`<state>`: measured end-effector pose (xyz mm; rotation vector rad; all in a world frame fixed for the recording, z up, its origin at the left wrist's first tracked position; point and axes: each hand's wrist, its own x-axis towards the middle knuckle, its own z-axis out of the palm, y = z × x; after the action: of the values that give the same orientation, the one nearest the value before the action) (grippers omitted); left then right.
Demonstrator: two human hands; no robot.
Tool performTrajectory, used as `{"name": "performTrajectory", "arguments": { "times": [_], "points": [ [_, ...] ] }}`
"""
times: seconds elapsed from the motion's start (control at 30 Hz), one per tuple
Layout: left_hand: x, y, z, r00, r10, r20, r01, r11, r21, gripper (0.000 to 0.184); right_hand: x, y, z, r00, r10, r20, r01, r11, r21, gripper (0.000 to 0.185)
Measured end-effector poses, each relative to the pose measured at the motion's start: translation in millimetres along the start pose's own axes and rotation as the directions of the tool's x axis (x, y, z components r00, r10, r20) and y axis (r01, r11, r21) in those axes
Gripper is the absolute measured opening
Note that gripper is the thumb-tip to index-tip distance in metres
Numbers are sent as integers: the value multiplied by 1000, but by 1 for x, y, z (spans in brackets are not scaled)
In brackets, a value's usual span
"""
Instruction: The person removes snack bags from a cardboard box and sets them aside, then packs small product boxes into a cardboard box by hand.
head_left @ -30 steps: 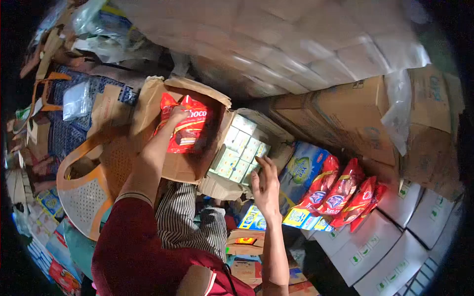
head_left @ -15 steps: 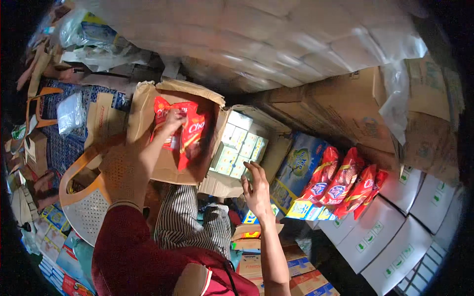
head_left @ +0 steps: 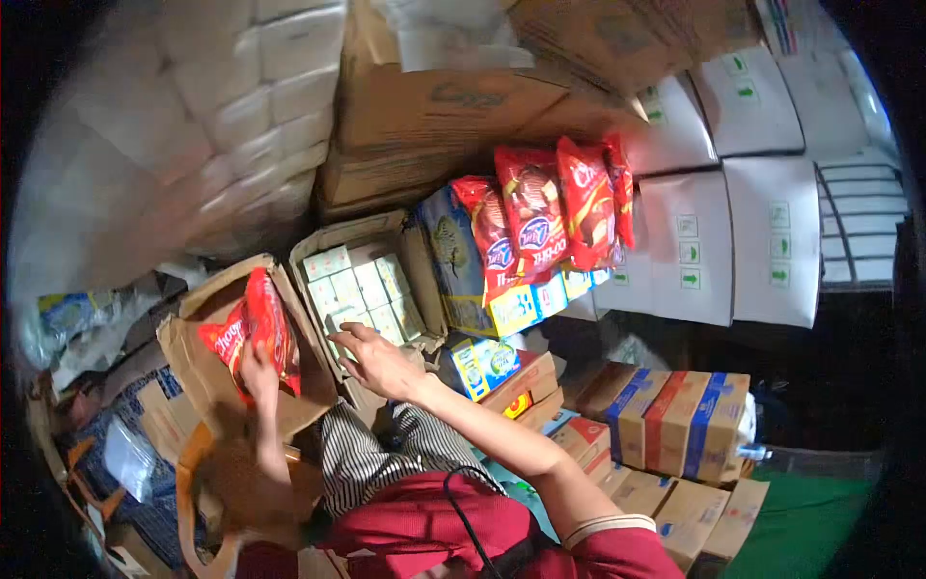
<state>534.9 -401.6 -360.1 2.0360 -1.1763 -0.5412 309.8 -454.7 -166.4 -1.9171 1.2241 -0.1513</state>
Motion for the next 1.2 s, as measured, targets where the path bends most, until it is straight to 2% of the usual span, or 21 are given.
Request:
{"name": "performTrajectory", "arguments": {
  "times": [0.03,0.1,0.13,0.27,0.37,0.4,0.43,0.5,0.57,0.6,0.7,0.83,0.87,0.9,0.97,1.0,1.03,1.07,1.1,1.17,1.2],
  "points": [
    [-1,20,-29,984,-114,140,130,985,-110,28,-5,0,-3,999,-16,-37,15,1000,-2,42],
    [-7,38,-61,977,-9,212,132,810,-571,26,-17,8,-7,993,-53,-102,53,999,-5,47],
    [-6,57,-79,936,-48,347,282,691,-665,24,-23,16,-11,996,-49,-73,49,999,-10,63],
    [-6,163,-133,855,-30,517,389,696,-603,24,-49,62,-21,981,-22,-192,64,975,213,94],
    [-19,225,-129,834,120,539,420,496,-760,23,-76,95,-57,946,177,-274,-24,875,483,95],
    [-27,246,-119,837,93,539,481,344,-806,24,-84,127,-52,911,278,-305,-63,823,564,93],
    [-27,255,-106,769,254,587,533,254,-807,26,-99,127,-71,911,322,-256,5,614,789,94],
    [-33,290,-73,680,450,579,593,126,-795,27,-131,127,-105,943,327,-71,25,141,990,83],
    [-39,315,-31,683,460,567,609,70,-790,28,-168,129,-141,937,346,46,32,-217,976,64],
    [-41,345,-16,650,527,547,643,3,-766,30,-180,133,-155,979,202,17,62,-381,923,47],
    [-35,422,29,585,583,564,682,23,-731,34,-214,139,-205,886,415,-205,269,-101,958,46],
    [-22,541,86,463,657,594,833,-94,-545,41,-224,181,-288,770,428,-473,517,15,856,43],
    [-5,539,113,246,852,462,876,7,-481,38,-222,194,-310,752,456,-476,527,17,849,45],
    [-11,555,119,410,634,655,797,100,-596,38,-220,211,-326,733,484,-479,537,20,843,47],
    [-23,553,143,601,279,749,684,305,-663,48,-213,252,-345,476,780,-405,403,216,889,62],
    [-25,536,154,480,458,748,725,273,-633,63,-202,283,-344,316,859,-403,260,330,907,77],
    [-39,525,153,468,461,754,711,310,-631,62,-200,292,-342,383,791,-477,128,466,875,87],
    [-50,514,151,430,383,818,686,451,-571,55,-187,313,-337,253,618,-744,-103,782,614,91],
    [-59,498,153,372,363,854,654,550,-519,52,-174,329,-329,206,327,-922,-359,902,240,95],
    [-75,471,154,336,276,901,696,571,-435,47,-162,297,-334,427,219,-877,-469,883,-7,97],
    [-80,460,157,343,278,897,679,587,-442,44,-154,285,-335,473,298,-829,-576,817,-34,96]
  ]
}}
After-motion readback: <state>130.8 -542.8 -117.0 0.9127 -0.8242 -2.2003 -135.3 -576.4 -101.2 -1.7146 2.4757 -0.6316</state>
